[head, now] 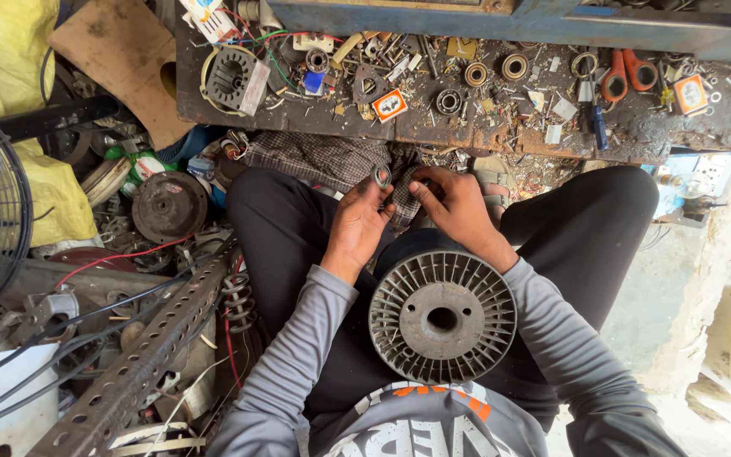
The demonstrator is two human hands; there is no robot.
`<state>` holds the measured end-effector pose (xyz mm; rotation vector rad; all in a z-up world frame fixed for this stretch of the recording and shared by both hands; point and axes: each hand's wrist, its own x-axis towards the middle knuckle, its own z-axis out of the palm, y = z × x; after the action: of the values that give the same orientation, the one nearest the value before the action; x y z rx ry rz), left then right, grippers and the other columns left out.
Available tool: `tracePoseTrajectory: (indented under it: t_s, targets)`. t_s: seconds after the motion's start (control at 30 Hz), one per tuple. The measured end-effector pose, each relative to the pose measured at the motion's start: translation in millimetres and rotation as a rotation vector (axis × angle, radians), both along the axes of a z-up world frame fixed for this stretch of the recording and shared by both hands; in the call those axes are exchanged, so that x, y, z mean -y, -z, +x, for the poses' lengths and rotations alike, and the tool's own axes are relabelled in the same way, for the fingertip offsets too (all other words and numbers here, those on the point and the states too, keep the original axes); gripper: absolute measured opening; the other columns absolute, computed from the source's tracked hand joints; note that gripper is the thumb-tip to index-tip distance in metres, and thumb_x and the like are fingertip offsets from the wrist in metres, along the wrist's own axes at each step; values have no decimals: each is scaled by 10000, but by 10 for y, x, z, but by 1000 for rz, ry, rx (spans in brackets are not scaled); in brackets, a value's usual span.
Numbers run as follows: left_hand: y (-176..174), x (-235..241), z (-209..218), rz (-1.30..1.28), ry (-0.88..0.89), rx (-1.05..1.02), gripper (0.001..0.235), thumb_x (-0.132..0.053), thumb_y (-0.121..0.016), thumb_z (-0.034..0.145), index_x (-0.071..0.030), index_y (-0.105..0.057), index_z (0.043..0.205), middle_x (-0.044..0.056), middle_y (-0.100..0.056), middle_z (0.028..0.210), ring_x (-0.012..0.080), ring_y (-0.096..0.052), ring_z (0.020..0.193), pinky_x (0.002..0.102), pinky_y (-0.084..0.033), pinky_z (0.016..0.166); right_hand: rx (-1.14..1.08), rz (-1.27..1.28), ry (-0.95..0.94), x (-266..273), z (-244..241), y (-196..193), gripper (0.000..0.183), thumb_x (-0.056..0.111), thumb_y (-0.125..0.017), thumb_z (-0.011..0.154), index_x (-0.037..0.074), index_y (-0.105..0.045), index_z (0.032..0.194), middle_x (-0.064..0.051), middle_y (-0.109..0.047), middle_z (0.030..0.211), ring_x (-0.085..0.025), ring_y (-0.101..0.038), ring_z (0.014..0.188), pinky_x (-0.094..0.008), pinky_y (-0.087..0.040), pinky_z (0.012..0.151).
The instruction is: The person assembles a small motor component by hand, fitting a bearing into a housing and organizing wires while seated with a wire spool on their lap.
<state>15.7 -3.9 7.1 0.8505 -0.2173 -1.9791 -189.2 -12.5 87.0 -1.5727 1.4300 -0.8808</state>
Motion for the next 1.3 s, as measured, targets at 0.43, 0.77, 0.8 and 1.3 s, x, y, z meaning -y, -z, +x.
tracePoseTrajectory:
  t_s: [0.43,0.77,0.8,1.3]
  targets:
    - [2,-12,7,-59,-19,-83,150,-167,-688,997,-114,-669,1137,22,-689,1221,173,-610,1227,396,-476,1002,-7,-22,-15,-6,-26,38,273,246,-718,962,21,-718,1115,-136,-713,775,-219,-633,545,-323,-500,542]
    - [-20,-19,-1,-44,30,60,328,-138,-658,970,-91,-640,1295,4,-674,1252,141,-587,1178,371,-470,978,-50,-24,-32,-29,-45,75,271,238,-742,940,19,-732,1099,-165,-712,797,-255,-684,603,-347,-523,575]
    - [-26,-8,-9,2,13,61,347,-147,-651,956,-92,-639,1299,6,-676,1260,135,-590,1177,367,-477,960,-49,-32,-31,-31,-51,66,273,235,-742,938,17,-730,1102,-165,-711,797,-255,-685,606,-350,-521,573]
    - [76,-20,22,68,-6,72,399,-246,-608,1030,-43,-613,1373,34,-650,1351,160,-551,1221,405,-445,981,-22,-18,-23,-35,-89,134,255,212,-753,922,23,-719,1090,-172,-694,780,-263,-686,605,-362,-524,576]
